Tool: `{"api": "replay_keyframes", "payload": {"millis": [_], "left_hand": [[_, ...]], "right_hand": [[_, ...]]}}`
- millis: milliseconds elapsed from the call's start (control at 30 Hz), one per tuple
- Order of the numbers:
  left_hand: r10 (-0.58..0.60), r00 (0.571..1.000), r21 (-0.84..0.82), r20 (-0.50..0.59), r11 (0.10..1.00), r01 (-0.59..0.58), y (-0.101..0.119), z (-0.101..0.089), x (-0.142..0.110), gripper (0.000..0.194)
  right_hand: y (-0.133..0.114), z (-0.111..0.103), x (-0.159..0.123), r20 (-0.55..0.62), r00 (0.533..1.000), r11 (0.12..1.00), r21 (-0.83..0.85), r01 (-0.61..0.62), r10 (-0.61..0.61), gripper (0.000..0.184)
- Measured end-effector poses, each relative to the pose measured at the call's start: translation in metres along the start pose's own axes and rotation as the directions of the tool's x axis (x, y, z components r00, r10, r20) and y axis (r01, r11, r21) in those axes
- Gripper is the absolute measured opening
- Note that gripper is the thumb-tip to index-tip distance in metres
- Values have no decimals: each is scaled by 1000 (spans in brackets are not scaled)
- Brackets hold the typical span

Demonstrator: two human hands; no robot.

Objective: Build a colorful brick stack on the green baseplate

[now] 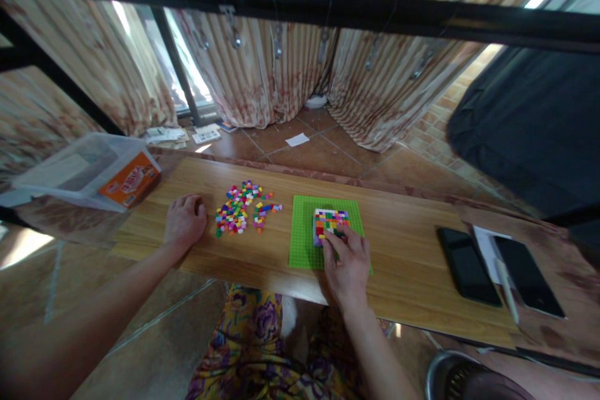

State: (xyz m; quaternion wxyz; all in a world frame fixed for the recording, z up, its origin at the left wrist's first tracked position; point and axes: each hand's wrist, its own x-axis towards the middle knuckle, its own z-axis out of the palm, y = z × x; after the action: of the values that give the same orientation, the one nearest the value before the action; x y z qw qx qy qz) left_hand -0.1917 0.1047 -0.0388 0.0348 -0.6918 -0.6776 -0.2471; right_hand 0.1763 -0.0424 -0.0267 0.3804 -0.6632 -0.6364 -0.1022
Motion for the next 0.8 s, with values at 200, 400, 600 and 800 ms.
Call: {"api": "replay_keyframes", "payload": {"millis": [200,400,600,800], "left_hand": [[3,1000,-11,0,1000,-3,-1,1,0,31],[9,1000,24,21,1000,-9,0,-1,0,33],[-1,1000,46,15,999,1,0,0,0,34],[3,1000,45,6,999,-3,-1,1,0,33]], "right_hand": [[-1,1,-2,-14,1000,997,-82,2,-3,22],[-6,0,0,-60,997,993,-106,48,-54,21],[-5,-1,6,-33,997,994,-83,73,-76,20],[-6,-2,7,11,997,991,108,-81,80,23]]}}
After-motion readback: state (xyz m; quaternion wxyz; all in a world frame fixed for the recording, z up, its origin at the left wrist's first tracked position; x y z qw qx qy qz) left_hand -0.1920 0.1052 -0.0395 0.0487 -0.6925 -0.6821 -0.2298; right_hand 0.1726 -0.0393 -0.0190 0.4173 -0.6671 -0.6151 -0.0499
